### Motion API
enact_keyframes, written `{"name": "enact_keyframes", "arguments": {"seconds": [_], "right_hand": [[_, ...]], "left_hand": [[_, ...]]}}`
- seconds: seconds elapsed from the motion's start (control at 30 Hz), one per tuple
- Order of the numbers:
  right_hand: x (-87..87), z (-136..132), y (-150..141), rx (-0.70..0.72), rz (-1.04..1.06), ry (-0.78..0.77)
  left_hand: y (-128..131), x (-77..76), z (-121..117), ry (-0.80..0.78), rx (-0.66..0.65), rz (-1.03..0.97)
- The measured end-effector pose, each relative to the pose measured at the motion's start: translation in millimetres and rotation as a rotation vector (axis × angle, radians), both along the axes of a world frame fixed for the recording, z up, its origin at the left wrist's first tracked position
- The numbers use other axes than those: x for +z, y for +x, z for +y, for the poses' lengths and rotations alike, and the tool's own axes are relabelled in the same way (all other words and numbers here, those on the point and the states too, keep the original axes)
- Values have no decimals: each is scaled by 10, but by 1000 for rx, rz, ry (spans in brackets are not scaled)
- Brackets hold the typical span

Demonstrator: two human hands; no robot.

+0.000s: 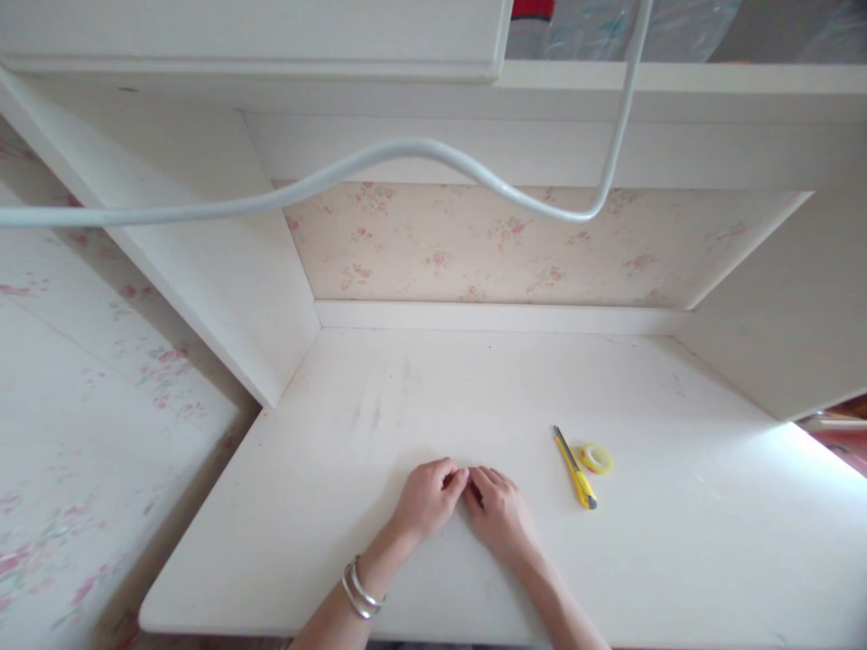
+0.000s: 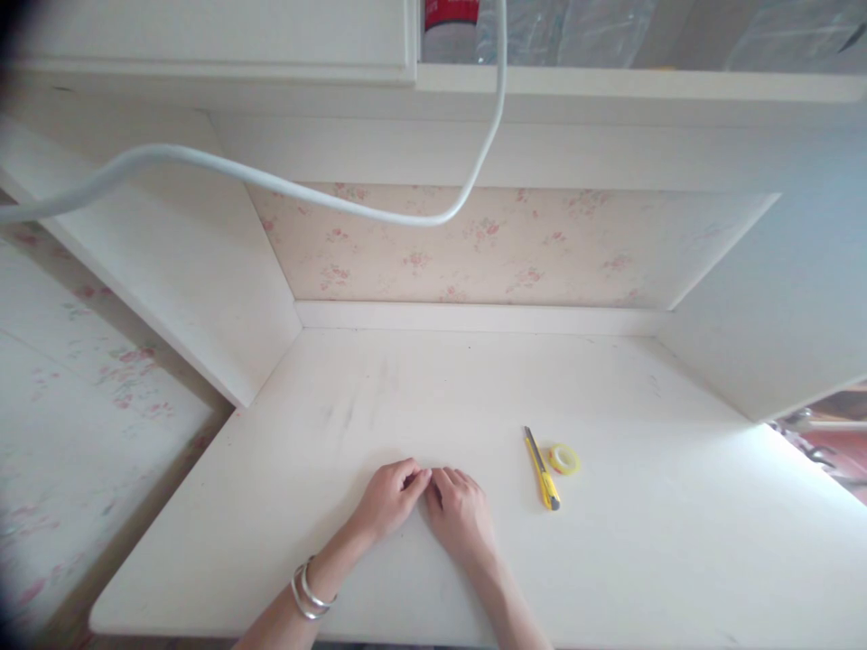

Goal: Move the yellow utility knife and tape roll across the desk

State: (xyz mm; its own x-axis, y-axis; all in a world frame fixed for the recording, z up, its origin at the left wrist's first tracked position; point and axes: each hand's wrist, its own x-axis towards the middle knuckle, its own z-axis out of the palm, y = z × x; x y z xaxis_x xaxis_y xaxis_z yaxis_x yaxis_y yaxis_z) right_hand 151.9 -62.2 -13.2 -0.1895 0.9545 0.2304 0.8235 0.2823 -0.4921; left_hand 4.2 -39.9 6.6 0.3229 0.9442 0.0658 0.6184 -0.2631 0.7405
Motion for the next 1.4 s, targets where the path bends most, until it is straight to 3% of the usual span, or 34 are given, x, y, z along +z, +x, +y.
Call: {"name": "enact_keyframes", "arguments": {"seconds": [1.4], "right_hand": [[7, -9, -4, -2, 14, -21]], "left_hand": [[-5, 1, -12, 28, -31, 21]]}}
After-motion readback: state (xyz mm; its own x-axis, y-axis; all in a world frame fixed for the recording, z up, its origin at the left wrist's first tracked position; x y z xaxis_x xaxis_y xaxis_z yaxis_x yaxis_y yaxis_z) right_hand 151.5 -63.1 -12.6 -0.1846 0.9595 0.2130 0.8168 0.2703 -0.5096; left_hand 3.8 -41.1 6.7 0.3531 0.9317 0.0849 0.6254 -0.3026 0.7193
